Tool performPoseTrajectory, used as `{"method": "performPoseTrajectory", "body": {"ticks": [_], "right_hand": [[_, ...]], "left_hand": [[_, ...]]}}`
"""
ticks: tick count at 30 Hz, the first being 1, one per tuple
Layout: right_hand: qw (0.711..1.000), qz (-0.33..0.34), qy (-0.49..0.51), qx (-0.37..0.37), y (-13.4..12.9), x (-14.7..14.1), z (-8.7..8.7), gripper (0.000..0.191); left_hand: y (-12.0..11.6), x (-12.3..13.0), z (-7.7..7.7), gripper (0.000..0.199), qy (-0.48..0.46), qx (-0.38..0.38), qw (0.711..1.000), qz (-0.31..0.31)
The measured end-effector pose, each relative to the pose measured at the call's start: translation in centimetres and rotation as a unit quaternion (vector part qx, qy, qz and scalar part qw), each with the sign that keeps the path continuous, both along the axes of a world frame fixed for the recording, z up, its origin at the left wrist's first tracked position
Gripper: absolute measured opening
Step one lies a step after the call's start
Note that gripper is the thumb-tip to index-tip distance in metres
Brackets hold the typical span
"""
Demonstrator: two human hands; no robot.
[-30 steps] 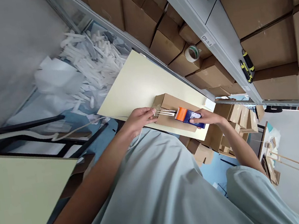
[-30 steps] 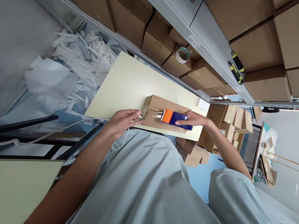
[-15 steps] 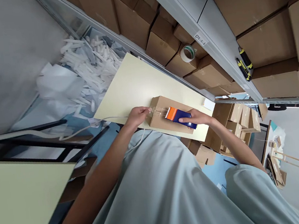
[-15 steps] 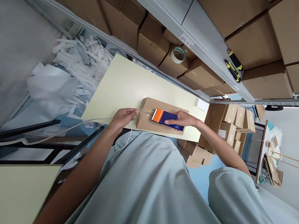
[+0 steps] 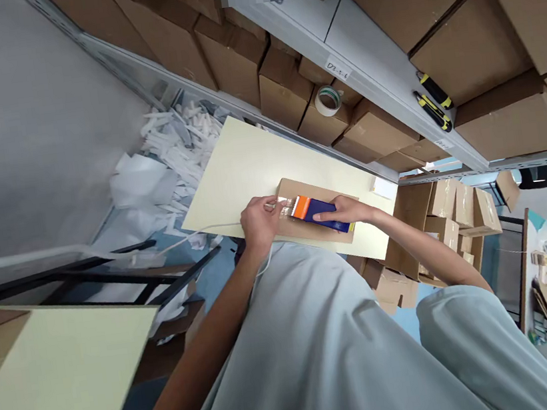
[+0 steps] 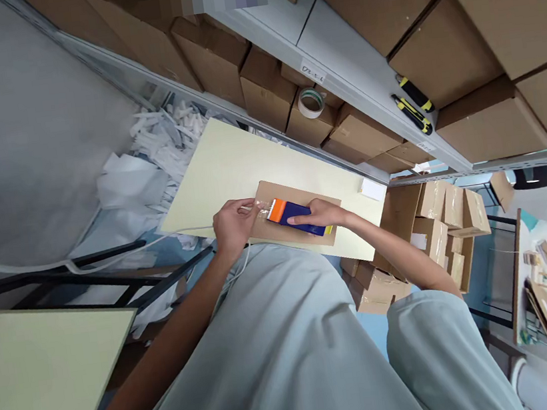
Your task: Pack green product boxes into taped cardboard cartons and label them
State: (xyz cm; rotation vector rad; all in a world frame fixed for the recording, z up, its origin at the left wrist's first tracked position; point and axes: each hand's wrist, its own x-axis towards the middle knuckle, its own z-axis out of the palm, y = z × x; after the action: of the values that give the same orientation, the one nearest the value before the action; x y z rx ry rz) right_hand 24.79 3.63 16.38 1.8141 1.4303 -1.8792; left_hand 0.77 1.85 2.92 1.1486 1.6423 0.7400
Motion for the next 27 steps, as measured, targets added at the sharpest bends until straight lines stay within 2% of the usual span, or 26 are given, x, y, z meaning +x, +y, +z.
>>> {"method": "performPoseTrajectory", "body": {"ticks": [3, 7, 12, 17, 27], "right_hand": [[1.0, -0.003, 0.003, -0.009, 0.1, 0.0, 0.0, 0.067], [0.998, -0.017, 0.041, -0.046, 0.3, 0.3, 0.1, 0.067], [0.995, -0.013, 0.075, -0.061, -0.6, 2.4, 0.6, 0.068], [0.996, -0.016, 0.06, -0.064, -3.0, 6.8, 1.8, 0.068], [0.995, -0.016, -0.002, -0.103, -10.4, 18.3, 7.7, 0.072]], "left_hand": [[-0.1, 1.1, -0.5, 0.026, -0.03, -0.016, 0.998, 0.044], [0.1, 1.3, -1.2, 0.026, -0.085, -0.028, 0.992, 0.09], [-0.5, 2.6, -0.5, 0.022, -0.08, -0.03, 0.993, 0.084], [-1.4, 4.6, -0.7, 0.022, -0.091, -0.018, 0.993, 0.066], [-1.3, 5.0, -2.2, 0.03, -0.058, -0.014, 0.996, 0.062]]}}
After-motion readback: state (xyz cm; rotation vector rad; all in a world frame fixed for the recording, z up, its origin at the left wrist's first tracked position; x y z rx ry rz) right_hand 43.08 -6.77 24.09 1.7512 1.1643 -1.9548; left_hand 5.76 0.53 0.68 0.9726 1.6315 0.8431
